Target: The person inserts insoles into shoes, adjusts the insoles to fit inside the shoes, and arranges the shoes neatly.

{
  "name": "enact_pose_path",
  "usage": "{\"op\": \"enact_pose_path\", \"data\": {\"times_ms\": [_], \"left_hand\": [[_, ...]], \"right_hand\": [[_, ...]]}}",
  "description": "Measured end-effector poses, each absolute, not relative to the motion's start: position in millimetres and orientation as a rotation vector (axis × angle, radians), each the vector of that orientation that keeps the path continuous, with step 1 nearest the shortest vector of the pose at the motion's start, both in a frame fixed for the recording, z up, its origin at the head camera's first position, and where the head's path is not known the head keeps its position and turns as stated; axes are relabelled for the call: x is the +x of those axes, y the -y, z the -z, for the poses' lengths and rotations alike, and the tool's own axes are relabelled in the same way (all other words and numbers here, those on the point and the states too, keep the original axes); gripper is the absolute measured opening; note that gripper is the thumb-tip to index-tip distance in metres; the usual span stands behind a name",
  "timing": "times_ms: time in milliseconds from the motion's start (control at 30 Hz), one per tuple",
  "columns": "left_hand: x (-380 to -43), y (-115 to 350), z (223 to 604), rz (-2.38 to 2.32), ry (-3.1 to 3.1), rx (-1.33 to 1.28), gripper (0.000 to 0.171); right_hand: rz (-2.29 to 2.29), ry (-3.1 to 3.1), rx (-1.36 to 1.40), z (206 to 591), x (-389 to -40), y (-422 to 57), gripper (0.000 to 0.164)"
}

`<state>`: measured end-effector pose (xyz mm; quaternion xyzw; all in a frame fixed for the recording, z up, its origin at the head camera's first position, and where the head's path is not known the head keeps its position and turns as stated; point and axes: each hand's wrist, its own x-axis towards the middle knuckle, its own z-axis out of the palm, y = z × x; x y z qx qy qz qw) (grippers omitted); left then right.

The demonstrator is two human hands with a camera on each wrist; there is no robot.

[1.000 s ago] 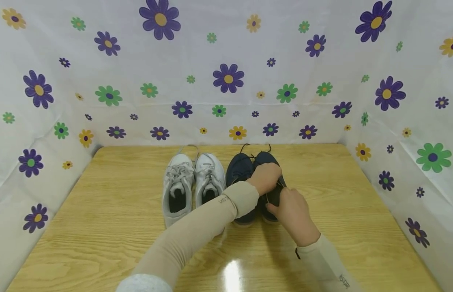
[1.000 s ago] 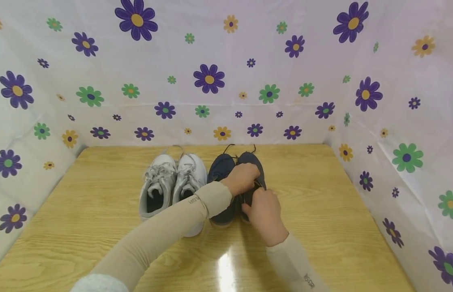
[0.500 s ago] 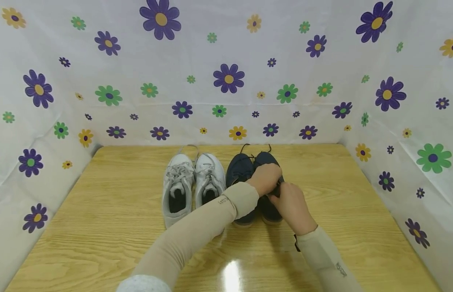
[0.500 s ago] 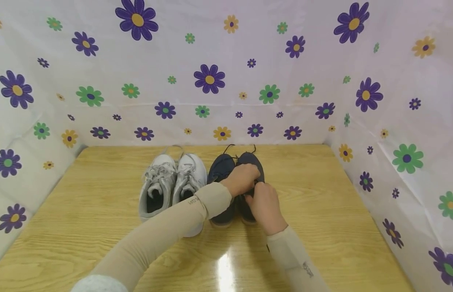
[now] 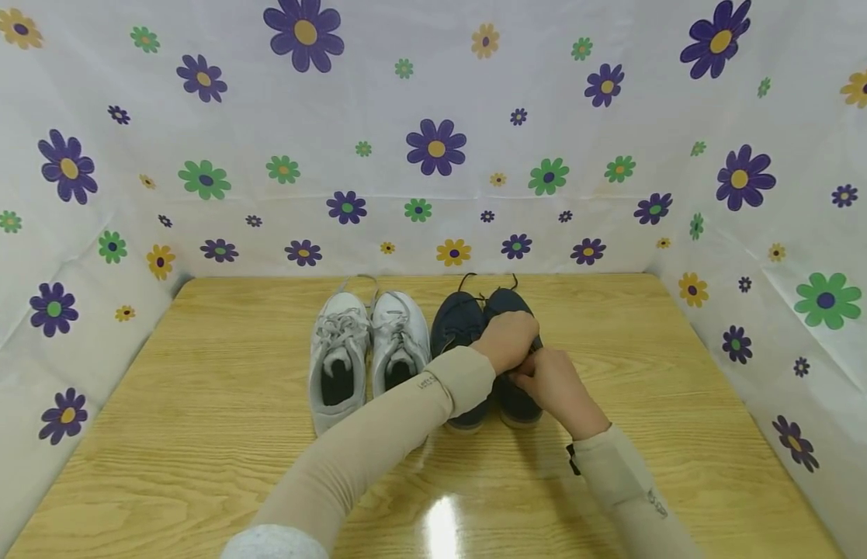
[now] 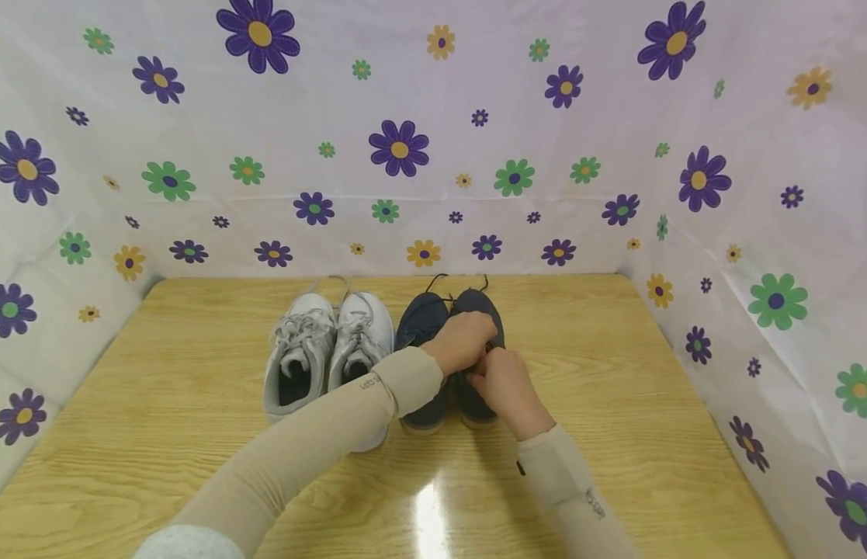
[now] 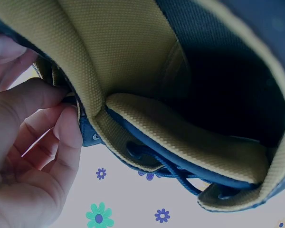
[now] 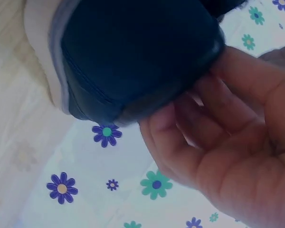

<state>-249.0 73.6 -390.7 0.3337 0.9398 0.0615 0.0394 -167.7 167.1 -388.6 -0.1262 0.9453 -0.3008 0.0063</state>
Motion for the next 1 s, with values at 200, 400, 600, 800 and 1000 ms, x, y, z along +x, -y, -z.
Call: {"op": "enact_pose_path", "data": {"times_ms": [200,400,600,800,1000], "left_hand": [[-249.3,-73.3,391.0,-0.161,-2.878,1.028,0.018],[-246.7,-73.4,388.7,-0.133,-2.872,0.999,0.018],[-245.5,-72.2,388.1,-0.101,-2.890,0.994,0.016],[-239.8,-70.3,381.9,-0.134,-2.870,0.969,0.017],[-233.0,-65.0,378.9,-0.245,-2.837,0.926,0.020]], "right_hand": [[0.799,-2.823,-0.602,381.9,-169.1,-171.6,0.046],[0.582,-2.795,-0.797,387.4,-172.0,-171.4,0.046],[0.433,-2.810,-0.909,389.6,-174.1,-167.4,0.031],[0.274,-2.956,-0.966,400.4,-169.2,-167.8,0.030],[0.292,-2.985,-0.884,405.2,-167.6,-163.6,0.043]]}}
